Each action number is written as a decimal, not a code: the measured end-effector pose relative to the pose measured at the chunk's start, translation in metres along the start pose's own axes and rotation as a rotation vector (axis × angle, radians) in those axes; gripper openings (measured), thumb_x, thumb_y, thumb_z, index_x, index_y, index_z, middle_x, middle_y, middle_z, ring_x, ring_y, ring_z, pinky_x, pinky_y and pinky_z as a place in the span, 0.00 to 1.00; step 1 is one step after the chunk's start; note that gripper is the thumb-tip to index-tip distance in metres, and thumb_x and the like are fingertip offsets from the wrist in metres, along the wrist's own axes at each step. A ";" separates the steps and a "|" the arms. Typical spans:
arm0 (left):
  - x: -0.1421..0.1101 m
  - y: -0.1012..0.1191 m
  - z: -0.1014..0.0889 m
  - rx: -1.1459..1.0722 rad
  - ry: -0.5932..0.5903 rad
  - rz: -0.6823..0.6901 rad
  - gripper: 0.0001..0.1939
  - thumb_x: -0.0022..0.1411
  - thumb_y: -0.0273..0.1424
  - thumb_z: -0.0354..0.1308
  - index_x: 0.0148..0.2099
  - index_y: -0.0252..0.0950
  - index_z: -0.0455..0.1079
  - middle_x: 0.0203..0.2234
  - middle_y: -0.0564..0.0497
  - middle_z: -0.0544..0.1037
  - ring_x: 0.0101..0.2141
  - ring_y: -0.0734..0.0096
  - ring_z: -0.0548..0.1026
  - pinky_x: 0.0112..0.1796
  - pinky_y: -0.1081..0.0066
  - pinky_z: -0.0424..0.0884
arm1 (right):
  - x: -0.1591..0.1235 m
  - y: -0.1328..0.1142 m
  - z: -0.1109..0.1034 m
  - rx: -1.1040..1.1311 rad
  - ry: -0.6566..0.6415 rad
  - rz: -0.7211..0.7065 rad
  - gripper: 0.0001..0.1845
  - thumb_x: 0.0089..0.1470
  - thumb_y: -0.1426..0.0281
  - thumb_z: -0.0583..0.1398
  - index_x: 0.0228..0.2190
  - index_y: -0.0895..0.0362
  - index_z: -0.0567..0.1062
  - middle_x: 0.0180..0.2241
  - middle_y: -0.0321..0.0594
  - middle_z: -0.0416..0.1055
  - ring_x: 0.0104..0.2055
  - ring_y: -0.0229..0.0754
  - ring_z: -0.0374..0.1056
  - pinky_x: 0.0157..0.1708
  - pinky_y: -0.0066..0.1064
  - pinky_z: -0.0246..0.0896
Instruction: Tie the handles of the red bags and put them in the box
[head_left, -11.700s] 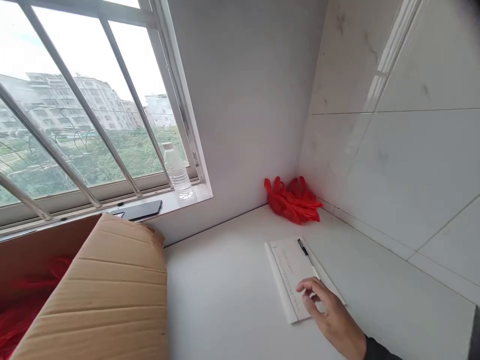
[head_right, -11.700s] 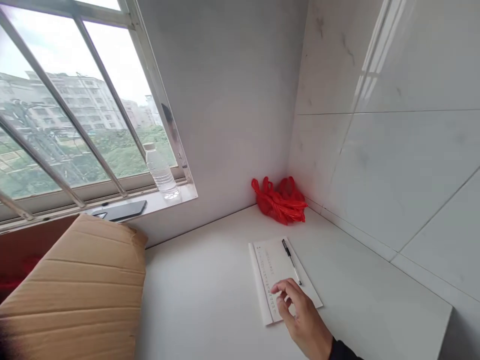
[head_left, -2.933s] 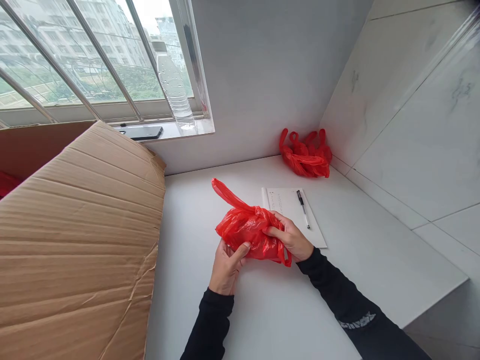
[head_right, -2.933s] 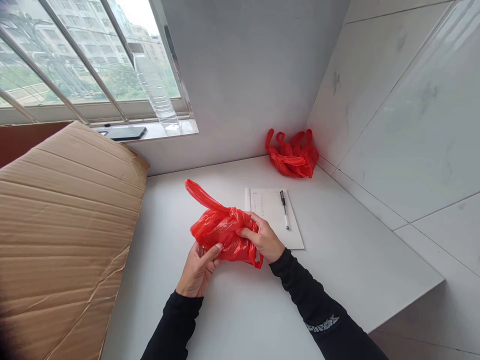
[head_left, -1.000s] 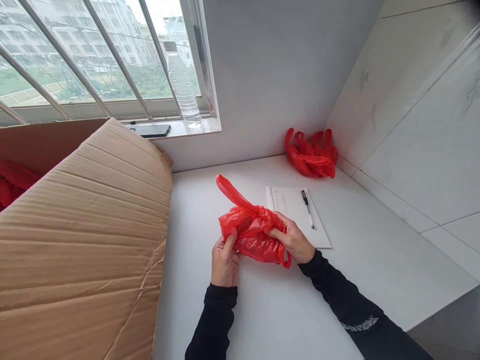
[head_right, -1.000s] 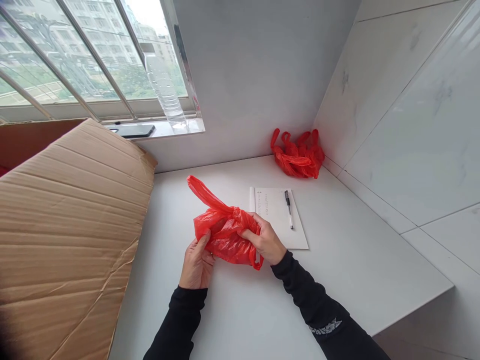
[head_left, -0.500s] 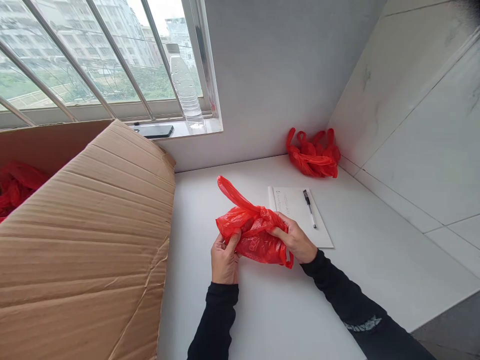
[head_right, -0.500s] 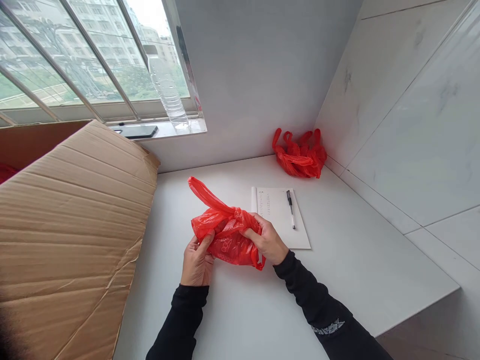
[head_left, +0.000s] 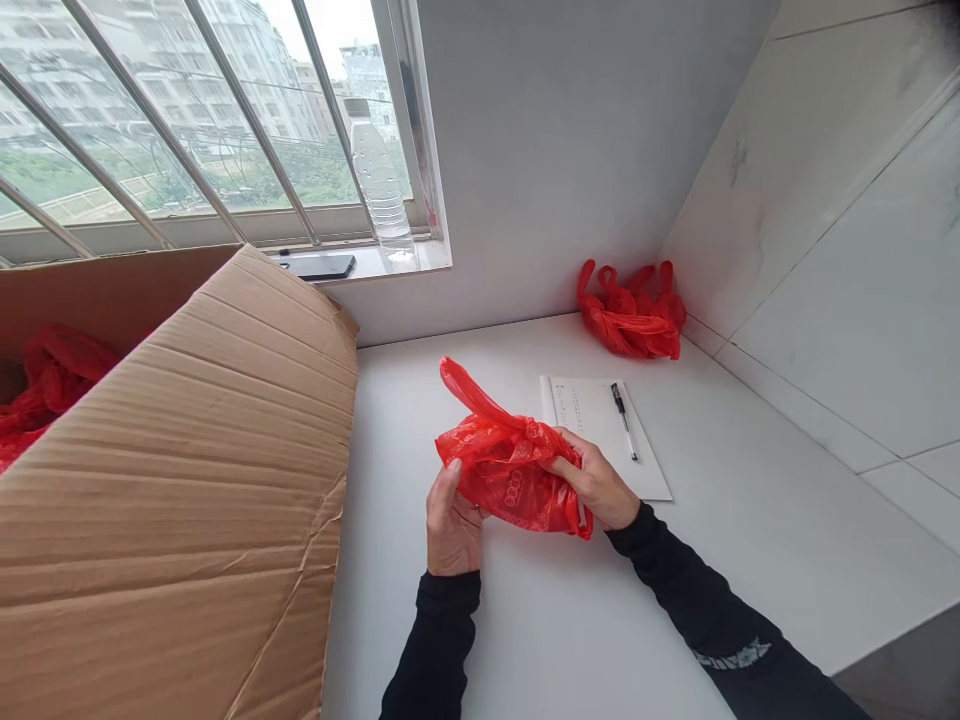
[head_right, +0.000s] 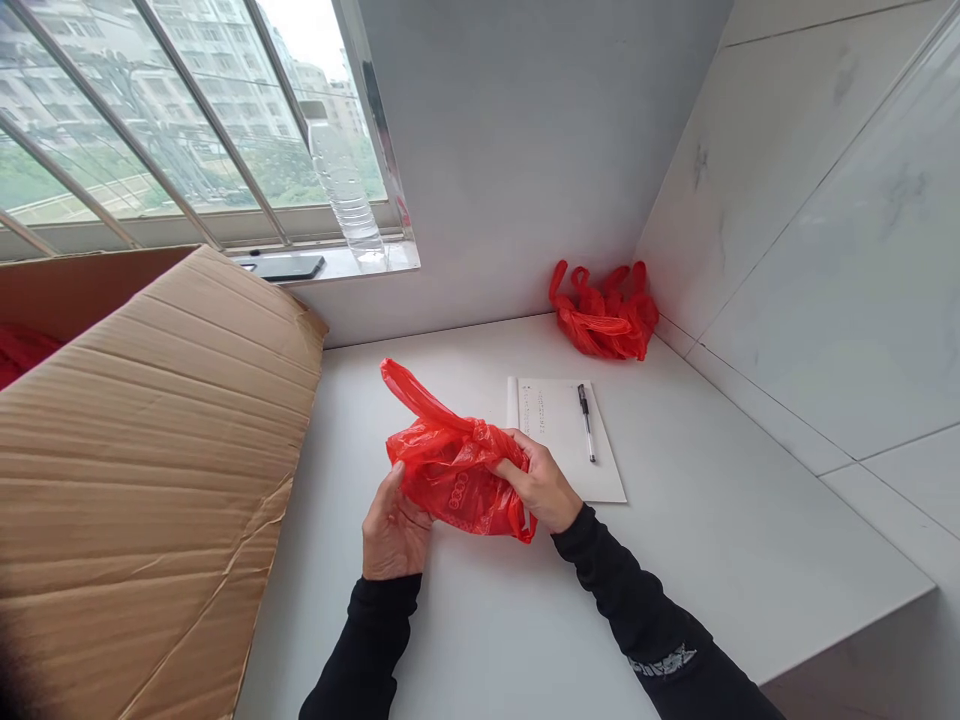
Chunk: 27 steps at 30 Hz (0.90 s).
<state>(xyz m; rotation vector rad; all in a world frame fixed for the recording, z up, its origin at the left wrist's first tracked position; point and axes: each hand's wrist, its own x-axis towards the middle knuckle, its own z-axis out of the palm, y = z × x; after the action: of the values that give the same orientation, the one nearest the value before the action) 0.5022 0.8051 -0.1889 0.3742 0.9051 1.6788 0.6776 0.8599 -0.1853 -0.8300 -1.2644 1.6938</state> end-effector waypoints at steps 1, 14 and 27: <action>0.000 0.000 -0.001 -0.009 -0.001 0.000 0.14 0.58 0.40 0.66 0.41 0.36 0.80 0.41 0.48 0.83 0.43 0.58 0.81 0.36 0.69 0.79 | 0.000 0.000 0.000 0.001 -0.001 0.001 0.15 0.57 0.59 0.66 0.44 0.52 0.77 0.44 0.39 0.77 0.45 0.47 0.71 0.48 0.38 0.65; 0.007 -0.005 -0.005 0.034 0.065 0.012 0.17 0.54 0.38 0.71 0.42 0.35 0.78 0.37 0.48 0.84 0.36 0.62 0.82 0.35 0.70 0.79 | 0.000 0.003 -0.003 0.028 -0.022 -0.003 0.14 0.59 0.60 0.64 0.44 0.52 0.77 0.44 0.39 0.77 0.43 0.45 0.72 0.47 0.38 0.67; 0.009 -0.010 -0.008 0.149 0.061 -0.027 0.22 0.45 0.34 0.77 0.42 0.31 0.77 0.35 0.46 0.84 0.35 0.65 0.81 0.33 0.70 0.79 | 0.001 0.007 -0.003 0.007 0.001 -0.023 0.15 0.61 0.55 0.61 0.41 0.52 0.79 0.39 0.40 0.78 0.41 0.47 0.73 0.44 0.37 0.69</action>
<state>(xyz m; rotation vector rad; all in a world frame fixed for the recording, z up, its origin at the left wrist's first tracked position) 0.5010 0.8112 -0.2029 0.4108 1.0798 1.6105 0.6785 0.8612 -0.1932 -0.8096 -1.2614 1.6787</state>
